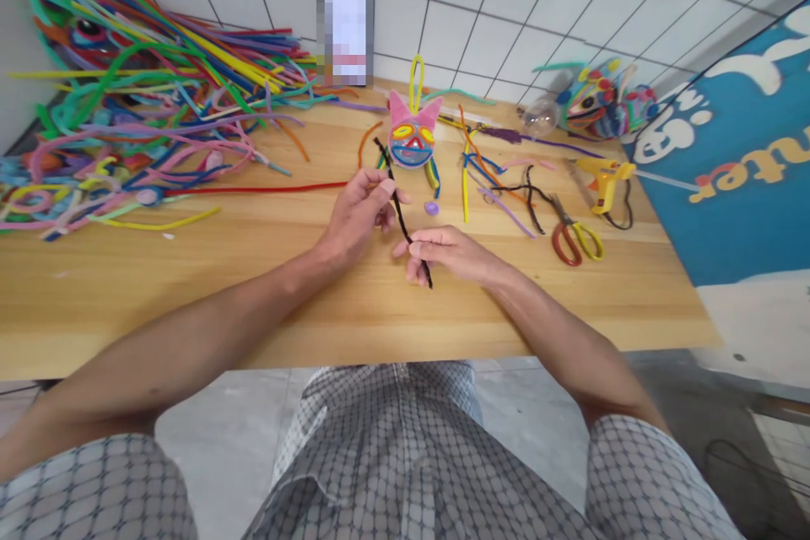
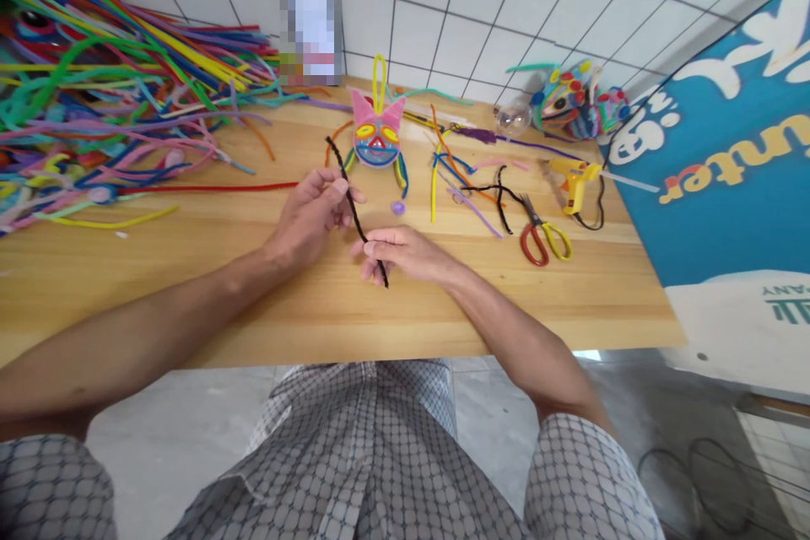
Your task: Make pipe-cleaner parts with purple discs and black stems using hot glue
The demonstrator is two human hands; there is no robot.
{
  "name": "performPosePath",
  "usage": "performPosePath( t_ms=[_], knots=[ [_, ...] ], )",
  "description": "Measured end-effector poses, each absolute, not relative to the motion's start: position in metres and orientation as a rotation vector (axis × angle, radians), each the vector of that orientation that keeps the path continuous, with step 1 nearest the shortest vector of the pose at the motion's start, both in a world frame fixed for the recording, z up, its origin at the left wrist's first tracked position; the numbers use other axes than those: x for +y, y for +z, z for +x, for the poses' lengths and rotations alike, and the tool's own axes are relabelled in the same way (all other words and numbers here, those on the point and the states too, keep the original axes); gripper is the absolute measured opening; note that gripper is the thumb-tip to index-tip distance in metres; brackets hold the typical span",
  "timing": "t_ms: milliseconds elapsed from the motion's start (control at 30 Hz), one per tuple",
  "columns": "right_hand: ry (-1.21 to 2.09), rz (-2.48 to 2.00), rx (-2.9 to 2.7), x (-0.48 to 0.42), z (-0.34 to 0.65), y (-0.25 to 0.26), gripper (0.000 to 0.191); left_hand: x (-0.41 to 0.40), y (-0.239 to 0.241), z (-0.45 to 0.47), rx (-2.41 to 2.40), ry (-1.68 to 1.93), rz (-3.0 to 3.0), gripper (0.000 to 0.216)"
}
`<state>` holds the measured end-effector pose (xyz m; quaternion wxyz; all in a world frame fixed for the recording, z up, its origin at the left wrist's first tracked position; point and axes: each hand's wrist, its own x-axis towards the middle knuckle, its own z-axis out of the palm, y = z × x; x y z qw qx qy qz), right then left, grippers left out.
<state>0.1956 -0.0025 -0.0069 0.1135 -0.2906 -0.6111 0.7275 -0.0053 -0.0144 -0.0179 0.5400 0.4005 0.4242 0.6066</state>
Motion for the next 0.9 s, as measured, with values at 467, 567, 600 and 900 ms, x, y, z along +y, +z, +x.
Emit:
performPosePath(
  t_ms=[467, 567, 600, 900],
  knots=[
    [1.329, -1.007, -1.668, 0.008, 0.204, 0.01, 0.048, -0.042, -0.007, 0.008, 1.013, 1.009, 1.273, 0.01],
    [1.319, -1.034, -1.662, 0.009, 0.203, 0.006, 0.049, -0.041, -0.008, 0.007, 1.034, 0.907, 1.25, 0.011],
    [1.314, -1.044, -1.647, 0.009, 0.202, 0.005, 0.049, -0.039, -0.008, 0.006, 1.049, 0.89, 1.282, 0.013],
    [1.38, -1.069, -1.388, 0.006, 0.195, -0.003, 0.049, -0.041, -0.008, 0.005, 1.244, 0.946, 1.821, 0.018]
  ],
)
